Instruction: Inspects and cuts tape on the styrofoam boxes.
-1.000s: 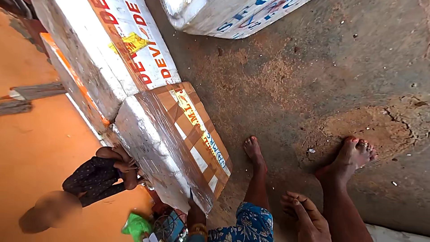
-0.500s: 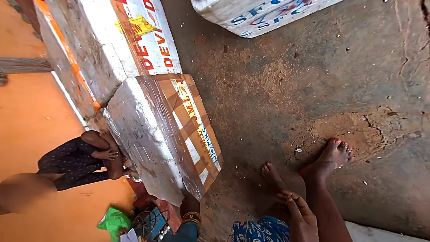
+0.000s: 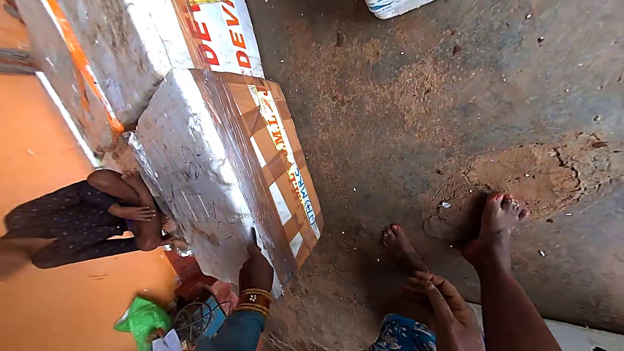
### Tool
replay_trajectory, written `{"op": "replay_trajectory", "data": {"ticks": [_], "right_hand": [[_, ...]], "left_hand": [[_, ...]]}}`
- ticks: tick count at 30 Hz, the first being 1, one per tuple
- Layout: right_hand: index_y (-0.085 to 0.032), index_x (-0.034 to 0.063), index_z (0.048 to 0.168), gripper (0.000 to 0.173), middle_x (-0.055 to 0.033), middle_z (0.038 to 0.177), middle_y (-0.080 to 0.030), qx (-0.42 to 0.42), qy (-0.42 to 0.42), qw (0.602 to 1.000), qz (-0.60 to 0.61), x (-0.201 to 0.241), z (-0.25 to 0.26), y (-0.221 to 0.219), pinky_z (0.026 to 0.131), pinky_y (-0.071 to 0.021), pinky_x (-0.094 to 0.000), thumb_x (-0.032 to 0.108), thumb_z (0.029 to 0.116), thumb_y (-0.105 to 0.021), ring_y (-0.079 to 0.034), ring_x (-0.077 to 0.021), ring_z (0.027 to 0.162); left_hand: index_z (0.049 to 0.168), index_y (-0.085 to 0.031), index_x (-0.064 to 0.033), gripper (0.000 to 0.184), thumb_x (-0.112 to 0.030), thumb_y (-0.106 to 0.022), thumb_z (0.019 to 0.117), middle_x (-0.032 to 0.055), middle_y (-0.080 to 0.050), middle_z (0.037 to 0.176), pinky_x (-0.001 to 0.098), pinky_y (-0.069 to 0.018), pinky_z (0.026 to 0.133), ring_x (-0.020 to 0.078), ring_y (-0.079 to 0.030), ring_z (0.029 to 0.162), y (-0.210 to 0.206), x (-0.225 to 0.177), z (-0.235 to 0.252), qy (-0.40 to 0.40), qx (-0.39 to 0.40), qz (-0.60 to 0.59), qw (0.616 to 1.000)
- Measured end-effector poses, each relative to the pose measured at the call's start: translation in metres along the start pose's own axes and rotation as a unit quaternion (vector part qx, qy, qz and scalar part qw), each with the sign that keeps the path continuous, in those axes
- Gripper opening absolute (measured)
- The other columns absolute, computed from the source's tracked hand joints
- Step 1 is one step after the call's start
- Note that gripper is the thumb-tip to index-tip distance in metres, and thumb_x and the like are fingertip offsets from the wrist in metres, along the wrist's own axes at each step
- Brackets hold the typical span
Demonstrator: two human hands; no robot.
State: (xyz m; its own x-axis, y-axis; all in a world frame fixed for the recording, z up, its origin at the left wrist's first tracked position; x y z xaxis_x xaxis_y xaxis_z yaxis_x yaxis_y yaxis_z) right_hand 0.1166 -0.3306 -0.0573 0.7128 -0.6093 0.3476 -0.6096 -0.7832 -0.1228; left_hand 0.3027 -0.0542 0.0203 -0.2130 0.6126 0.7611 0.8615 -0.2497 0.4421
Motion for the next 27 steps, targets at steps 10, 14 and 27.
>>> {"op": "replay_trajectory", "data": {"ticks": [10, 14, 27], "right_hand": [[-0.062, -0.0037, 0.115, 0.028, -0.0057, 0.102, -0.071, 0.051, -0.030, 0.997, -0.040, -0.035, 0.002, 0.002, 0.078, -0.0609, -0.0264, 0.009, 0.1020, -0.041, -0.072, -0.0101, 0.088], [-0.062, -0.0022, 0.114, 0.027, -0.0031, 0.097, -0.071, 0.030, -0.021, 0.999, -0.033, -0.044, -0.003, 0.002, 0.075, -0.0604, -0.0250, 0.010, 0.1021, -0.040, -0.071, -0.0089, 0.085], [-0.064, -0.0020, 0.115, 0.029, -0.0058, 0.100, -0.072, 0.053, -0.022, 0.998, -0.015, -0.063, -0.009, -0.010, 0.077, -0.0603, -0.0265, 0.011, 0.1013, -0.041, -0.072, -0.0113, 0.087]], "left_hand": [[0.153, -0.041, 0.0034, 0.044, -0.011, -0.037, 0.1107, 0.0232, -0.065, 0.135, 0.0449, -0.0478, 0.108, 0.0341, -0.062, 0.130, 0.001, -0.022, -0.023, -0.018, 0.053, 0.056, 0.997], [0.161, -0.021, -0.0049, 0.060, -0.012, -0.045, 0.1070, 0.0201, -0.071, 0.121, 0.0454, -0.0554, 0.099, 0.0330, -0.070, 0.115, -0.066, 0.017, -0.007, 0.019, 0.043, 0.060, 0.997], [0.152, -0.037, -0.0015, 0.045, -0.016, -0.043, 0.1094, 0.0210, -0.068, 0.127, 0.0459, -0.0534, 0.102, 0.0324, -0.068, 0.119, -0.054, 0.010, -0.017, 0.035, 0.046, -0.038, 0.998]]}}
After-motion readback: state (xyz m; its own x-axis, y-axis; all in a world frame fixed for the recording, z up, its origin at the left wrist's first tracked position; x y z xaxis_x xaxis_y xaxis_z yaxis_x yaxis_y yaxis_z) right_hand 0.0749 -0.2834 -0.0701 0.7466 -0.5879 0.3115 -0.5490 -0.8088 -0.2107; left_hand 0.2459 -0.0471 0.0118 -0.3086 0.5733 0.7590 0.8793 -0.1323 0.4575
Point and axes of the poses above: each hand's wrist, its own z-axis towards the middle knuckle, its own y-axis out of the back of the hand, x = y × z, the point moved 3 cm from there along z, towards the middle knuckle
